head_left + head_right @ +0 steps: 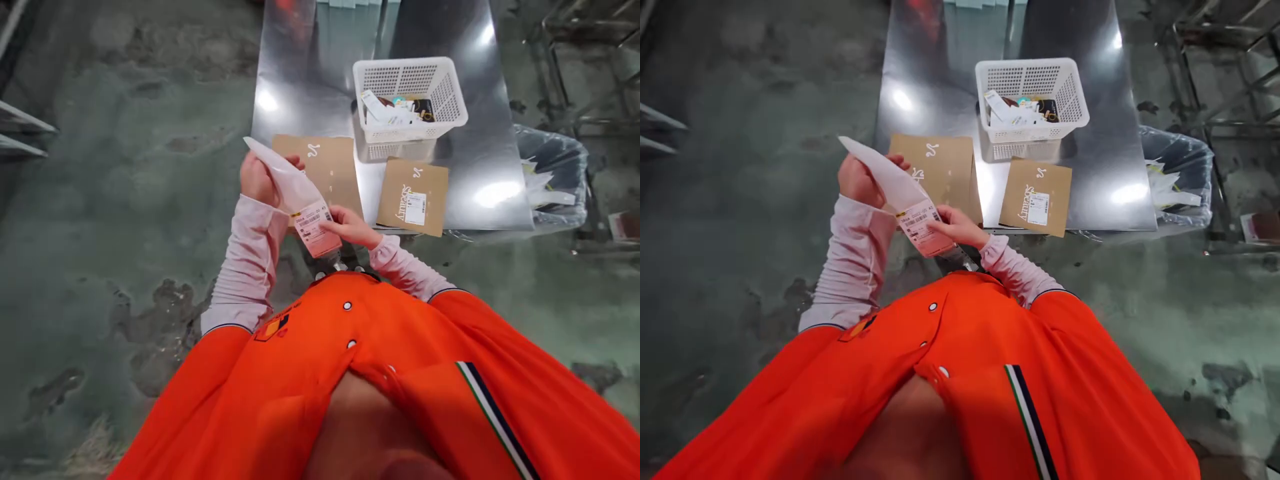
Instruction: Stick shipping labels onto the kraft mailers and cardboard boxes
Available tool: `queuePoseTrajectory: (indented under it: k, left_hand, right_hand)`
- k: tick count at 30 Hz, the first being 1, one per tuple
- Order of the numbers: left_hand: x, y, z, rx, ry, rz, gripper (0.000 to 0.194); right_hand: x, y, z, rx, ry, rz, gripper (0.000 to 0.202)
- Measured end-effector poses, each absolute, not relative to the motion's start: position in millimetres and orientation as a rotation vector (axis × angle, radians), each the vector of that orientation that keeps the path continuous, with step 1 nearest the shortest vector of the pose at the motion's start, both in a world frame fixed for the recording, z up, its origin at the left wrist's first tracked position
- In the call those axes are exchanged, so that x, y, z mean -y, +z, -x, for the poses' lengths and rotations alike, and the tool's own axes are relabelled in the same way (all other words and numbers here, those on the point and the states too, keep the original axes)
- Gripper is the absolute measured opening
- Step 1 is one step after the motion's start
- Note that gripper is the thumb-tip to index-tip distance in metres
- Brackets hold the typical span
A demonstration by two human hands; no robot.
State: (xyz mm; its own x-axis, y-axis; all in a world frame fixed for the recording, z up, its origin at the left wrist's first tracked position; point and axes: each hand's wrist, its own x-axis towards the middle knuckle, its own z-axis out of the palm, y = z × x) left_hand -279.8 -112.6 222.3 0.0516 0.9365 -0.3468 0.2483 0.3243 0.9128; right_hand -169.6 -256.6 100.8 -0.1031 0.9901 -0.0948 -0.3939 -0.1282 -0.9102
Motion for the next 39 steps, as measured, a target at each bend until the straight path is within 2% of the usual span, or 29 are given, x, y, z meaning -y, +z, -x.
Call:
queuePoseTrajectory:
  k: [1, 3, 5, 8, 13, 16, 18, 20, 22, 24, 25, 28, 31, 33, 36, 39]
  left_hand:
    - [107, 221, 292, -1.480, 0.854, -1.361, 0.010]
    - [107, 220, 318, -1.368, 0.983, -1.769, 0.027]
    - [123, 215, 337, -1.136, 0.895, -1.900, 0.043]
    - [158, 197, 346, -1.091, 0.638, -1.557, 0.049]
    - [197, 163, 338, -1.280, 0.677, -1.173, 0.037]
    - [210, 151, 334, -1.348, 0.717, -1.145, 0.031]
    - [217, 144, 333, -1.422, 0.758, -1.185, 0.036]
    - [223, 136, 332, -1.493, 0.815, -1.215, 0.046]
    - [223, 129, 335, -1.493, 0.803, -1.162, 0.045]
    - [218, 123, 342, -1.414, 0.630, -1.032, 0.037]
    - [215, 121, 347, -1.358, 0.508, -0.955, 0.041]
    - [207, 113, 366, -1.248, 0.273, -0.747, 0.061]
    - [212, 103, 387, -1.279, 0.260, -0.644, 0.059]
    - [226, 98, 402, -1.340, 0.228, -0.634, 0.056]
    - [253, 101, 429, -1.385, 0.158, -0.692, 0.056]
    - [264, 121, 449, -1.357, 0.154, -0.749, 0.061]
  right_hand:
    - [258, 103, 175, 0.830, 1.518, 0.966, 0.065]
    - [263, 104, 186, 0.696, 1.495, 1.038, 0.061]
    - [267, 103, 196, 0.633, 1.457, 1.077, 0.057]
    - [267, 105, 200, 0.630, 1.321, 1.169, 0.054]
    - [249, 124, 176, 1.021, 1.106, 1.348, 0.059]
    - [245, 138, 163, 1.326, 1.162, 1.367, 0.034]
    - [248, 140, 162, 1.370, 1.148, 1.443, 0.025]
    - [251, 134, 166, 1.307, 1.147, 1.495, 0.024]
    - [244, 122, 169, 1.244, 1.151, 1.489, 0.024]
    - [224, 106, 169, 1.236, 1.097, 1.489, 0.024]
    - [209, 97, 168, 1.248, 1.044, 1.514, 0.023]
    - [156, 69, 163, 1.276, 0.887, 1.703, 0.027]
    - [118, 43, 161, 1.292, 0.849, 1.933, 0.031]
    - [107, 31, 163, 1.313, 0.822, 2.041, 0.043]
    - [105, 21, 169, 1.507, 0.725, 2.035, 0.071]
    - [111, 23, 183, 1.864, 0.723, 1.866, 0.080]
